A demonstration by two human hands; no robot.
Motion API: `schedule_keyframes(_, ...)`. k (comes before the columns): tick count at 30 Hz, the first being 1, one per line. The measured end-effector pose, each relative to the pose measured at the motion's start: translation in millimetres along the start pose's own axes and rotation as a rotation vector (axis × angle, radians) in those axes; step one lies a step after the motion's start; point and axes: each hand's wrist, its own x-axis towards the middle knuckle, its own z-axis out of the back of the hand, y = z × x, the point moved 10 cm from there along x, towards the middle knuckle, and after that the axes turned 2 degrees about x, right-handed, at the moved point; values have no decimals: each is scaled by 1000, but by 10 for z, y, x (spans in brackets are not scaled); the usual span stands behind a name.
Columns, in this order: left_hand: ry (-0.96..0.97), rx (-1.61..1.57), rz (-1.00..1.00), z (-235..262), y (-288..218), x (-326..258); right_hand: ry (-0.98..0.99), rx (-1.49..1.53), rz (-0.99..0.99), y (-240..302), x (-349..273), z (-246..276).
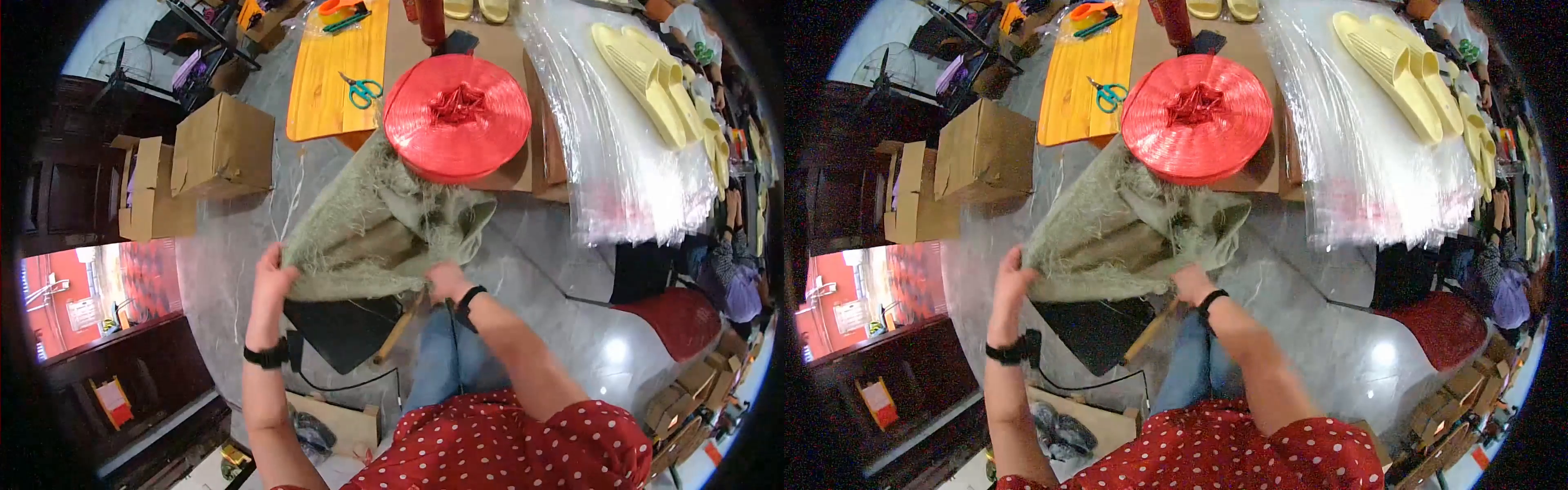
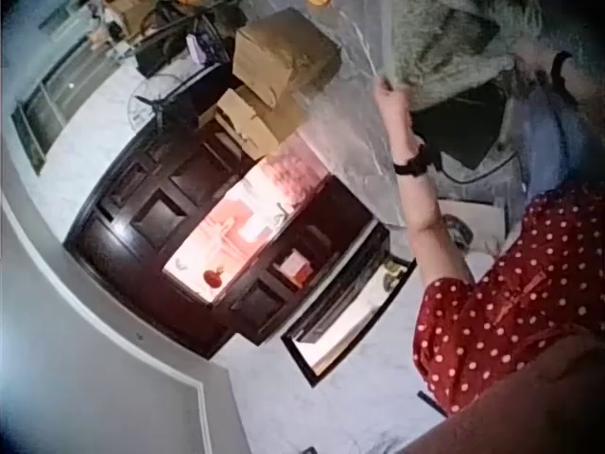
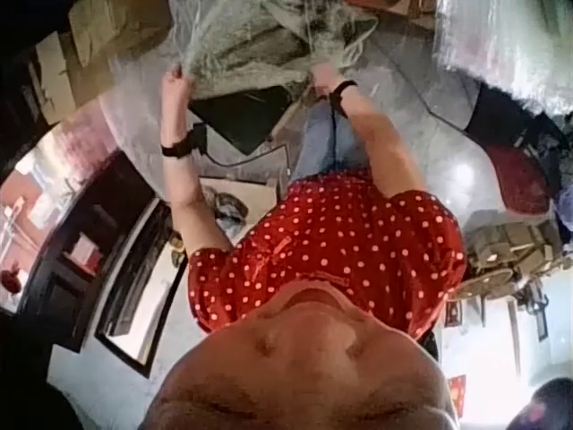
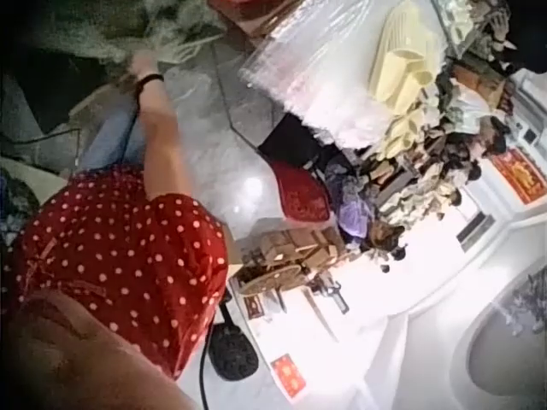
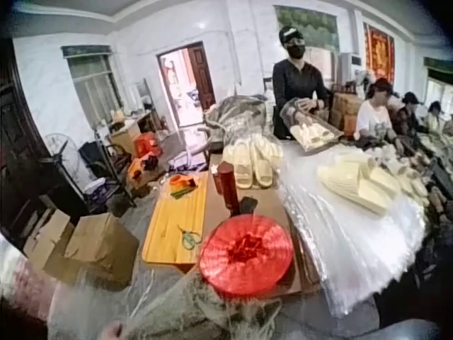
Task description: Placing pairs of sandals into clear plastic bags and then into a large storage sack.
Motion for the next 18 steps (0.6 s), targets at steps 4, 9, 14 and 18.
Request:
schedule_keyframes(4,-255,348,-93,570,381,170,-326,-11,96,202,-776,200)
schedule_keyframes(9,-473,997,-717,-281,-427,-280,-319,161,323,1021,-1802,702)
schedule_keyframes(14,819,715,-850,-1618,-102,-1543,-41,415,321,1982,-2077,677)
schedule_keyframes(18,1165,1007,-761,-1209,696,-1778,-275,781,250,1971,-2158,886)
